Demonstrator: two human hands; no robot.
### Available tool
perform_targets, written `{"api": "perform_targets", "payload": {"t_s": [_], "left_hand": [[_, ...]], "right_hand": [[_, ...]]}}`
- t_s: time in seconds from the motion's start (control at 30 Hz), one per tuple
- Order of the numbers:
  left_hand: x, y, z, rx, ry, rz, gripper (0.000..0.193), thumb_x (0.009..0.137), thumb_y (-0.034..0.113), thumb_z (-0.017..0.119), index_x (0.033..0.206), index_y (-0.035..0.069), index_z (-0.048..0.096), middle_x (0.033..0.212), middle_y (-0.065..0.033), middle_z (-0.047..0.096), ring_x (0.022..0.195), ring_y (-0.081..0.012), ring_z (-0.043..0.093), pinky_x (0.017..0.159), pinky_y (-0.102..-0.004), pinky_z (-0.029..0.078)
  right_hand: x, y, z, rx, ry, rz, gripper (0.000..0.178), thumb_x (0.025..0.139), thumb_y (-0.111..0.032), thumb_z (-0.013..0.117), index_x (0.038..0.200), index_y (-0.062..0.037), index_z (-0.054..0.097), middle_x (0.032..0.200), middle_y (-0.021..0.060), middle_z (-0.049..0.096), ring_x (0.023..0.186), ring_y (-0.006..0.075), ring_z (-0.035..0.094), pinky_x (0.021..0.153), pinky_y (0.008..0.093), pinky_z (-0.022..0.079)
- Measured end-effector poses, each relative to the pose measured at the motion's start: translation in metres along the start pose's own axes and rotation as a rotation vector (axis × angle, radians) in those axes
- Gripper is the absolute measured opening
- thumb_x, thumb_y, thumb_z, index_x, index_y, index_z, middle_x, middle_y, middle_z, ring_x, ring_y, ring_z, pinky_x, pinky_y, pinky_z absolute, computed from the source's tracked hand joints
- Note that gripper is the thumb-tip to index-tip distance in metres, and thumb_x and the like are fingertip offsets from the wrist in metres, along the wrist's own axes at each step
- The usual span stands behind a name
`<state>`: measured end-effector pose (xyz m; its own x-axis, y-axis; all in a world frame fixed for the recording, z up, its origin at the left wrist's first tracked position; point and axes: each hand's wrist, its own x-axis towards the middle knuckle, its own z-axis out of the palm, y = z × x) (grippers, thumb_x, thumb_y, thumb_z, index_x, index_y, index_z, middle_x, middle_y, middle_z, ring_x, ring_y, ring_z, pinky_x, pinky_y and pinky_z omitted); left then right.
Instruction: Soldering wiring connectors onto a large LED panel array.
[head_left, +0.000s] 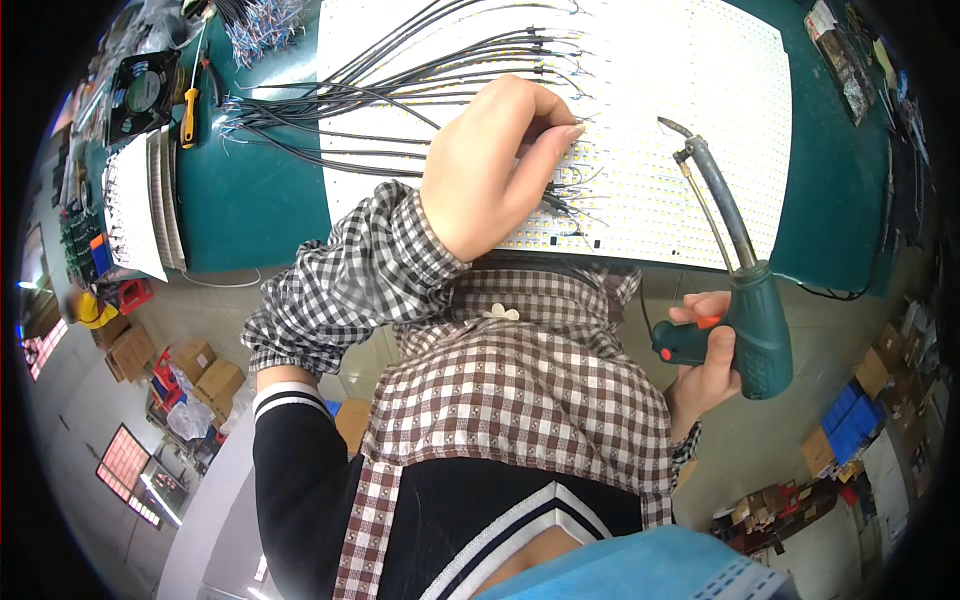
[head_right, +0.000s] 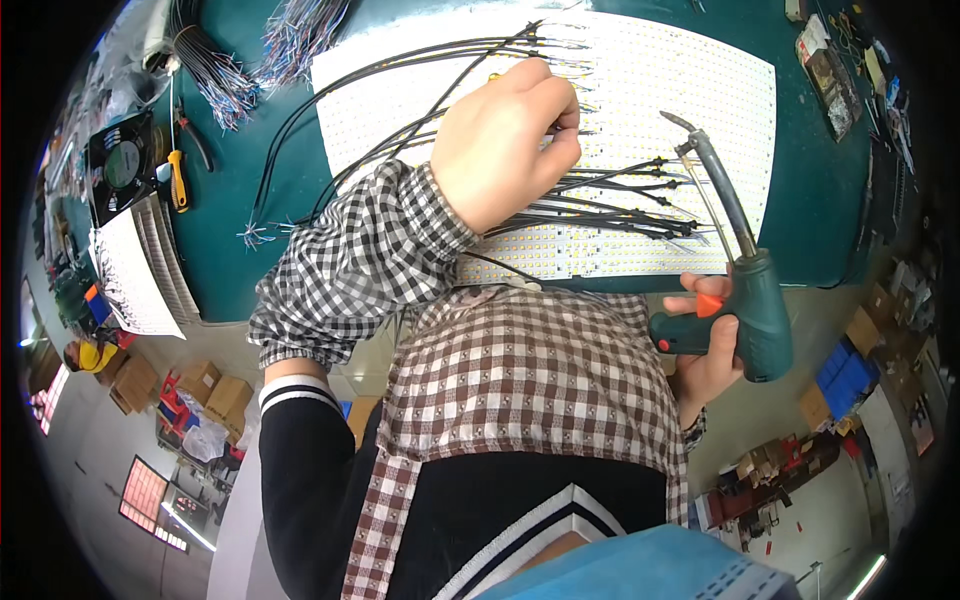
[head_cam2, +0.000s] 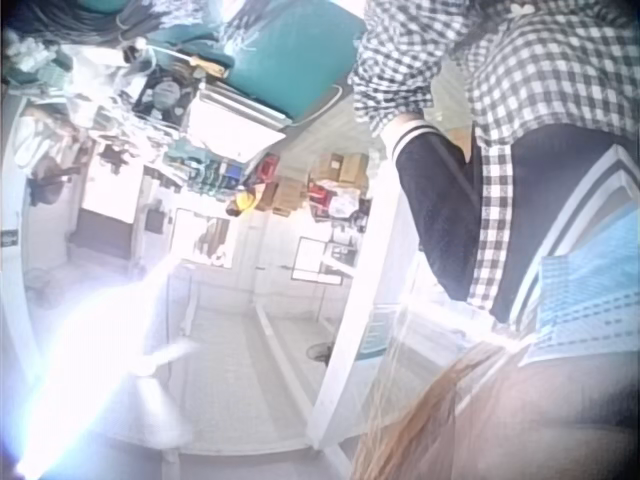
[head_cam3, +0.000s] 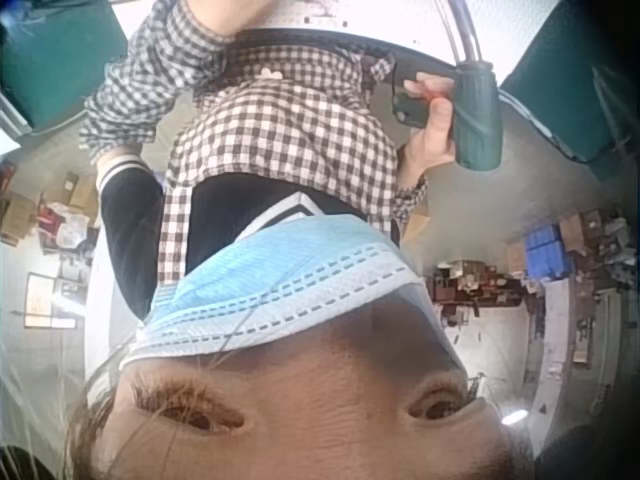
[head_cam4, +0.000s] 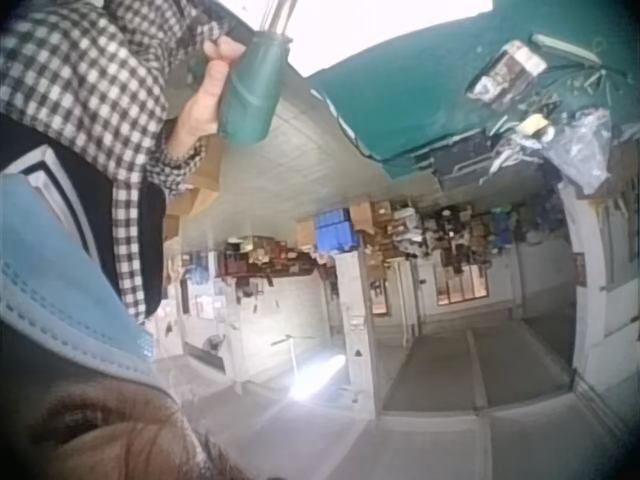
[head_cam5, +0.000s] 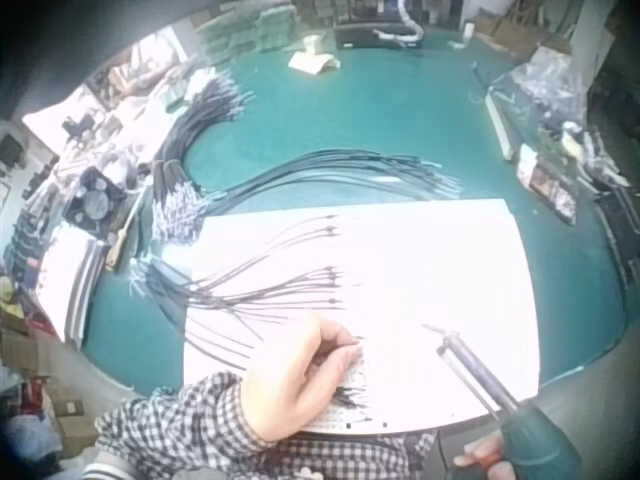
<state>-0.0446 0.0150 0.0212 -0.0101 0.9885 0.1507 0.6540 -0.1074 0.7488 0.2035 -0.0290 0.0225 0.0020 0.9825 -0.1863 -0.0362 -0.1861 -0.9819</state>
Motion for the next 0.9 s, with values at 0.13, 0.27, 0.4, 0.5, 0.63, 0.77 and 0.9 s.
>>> {"api": "perform_targets", "payload": {"t_s": [0.13,0.27,0.4,0.5,0.63,0.77,0.9], "left_hand": [[0.009,0.004,-0.006,0.013,-0.058,-0.027,0.009,0.081,0.004,0.062,0.087,-0.002,0.057,0.078,-0.0063,0.057,0.067,-0.0124,0.056,0.06,-0.024,0.046],[0.02,0.004,-0.011,0.103,-0.155,-0.056,0.01,0.08,0.007,0.063,0.084,0.0,0.059,0.075,-0.0041,0.057,0.066,-0.0111,0.055,0.059,-0.0219,0.045],[0.019,0.0,-0.009,-0.111,-0.24,-0.209,0.011,0.077,0.008,0.065,0.083,0.001,0.06,0.072,-0.0034,0.057,0.064,-0.0102,0.054,0.058,-0.0224,0.045],[0.017,-0.001,-0.004,-0.033,-0.22,-0.133,0.012,0.075,0.008,0.066,0.083,0.001,0.06,0.072,-0.0039,0.056,0.063,-0.0105,0.054,0.056,-0.0229,0.045],[0.012,0.002,-0.001,0.068,-0.161,-0.075,0.011,0.074,0.007,0.066,0.081,0.001,0.06,0.072,-0.0052,0.056,0.064,-0.0126,0.056,0.056,-0.024,0.046],[0.011,0.003,0.0,0.048,-0.139,-0.096,0.01,0.075,0.009,0.065,0.08,0.002,0.059,0.072,-0.0062,0.056,0.062,-0.0139,0.057,0.056,-0.0247,0.046],[0.016,0.003,0.003,0.118,-0.159,-0.05,0.008,0.076,0.008,0.063,0.08,0.003,0.059,0.072,-0.006,0.056,0.063,-0.0148,0.058,0.054,-0.0251,0.046]], "right_hand": [[0.0,0.008,-0.004,0.081,0.018,-0.034,0.034,0.084,-0.021,0.061,0.097,0.0097,0.052,0.084,0.0188,0.058,0.069,0.0257,0.06,0.061,0.0326,0.055],[-0.001,0.007,-0.004,0.08,0.027,-0.07,0.036,0.084,-0.022,0.061,0.098,0.0096,0.052,0.085,0.0183,0.058,0.069,0.026,0.061,0.06,0.0327,0.055],[0.002,0.015,-0.026,0.011,0.092,0.056,0.037,0.083,-0.023,0.062,0.099,0.0094,0.053,0.086,0.0181,0.058,0.07,0.0262,0.061,0.059,0.0327,0.054],[-0.002,0.006,-0.004,0.051,0.046,-0.06,0.038,0.083,-0.024,0.062,0.101,0.0089,0.054,0.087,0.0182,0.058,0.073,0.0263,0.061,0.059,0.0315,0.054],[-0.004,0.004,-0.005,0.053,0.015,-0.018,0.039,0.083,-0.024,0.062,0.102,0.0092,0.054,0.088,0.019,0.059,0.076,0.0277,0.062,0.059,0.0314,0.055],[-0.007,0.006,-0.007,0.046,-0.023,-0.053,0.043,0.083,-0.023,0.062,0.106,0.0111,0.052,0.094,0.0206,0.059,0.082,0.0301,0.062,0.059,0.0333,0.056],[-0.008,0.006,-0.007,0.044,-0.028,-0.047,0.044,0.083,-0.024,0.063,0.107,0.0114,0.052,0.094,0.0213,0.059,0.081,0.0294,0.062,0.059,0.0335,0.056]]}}
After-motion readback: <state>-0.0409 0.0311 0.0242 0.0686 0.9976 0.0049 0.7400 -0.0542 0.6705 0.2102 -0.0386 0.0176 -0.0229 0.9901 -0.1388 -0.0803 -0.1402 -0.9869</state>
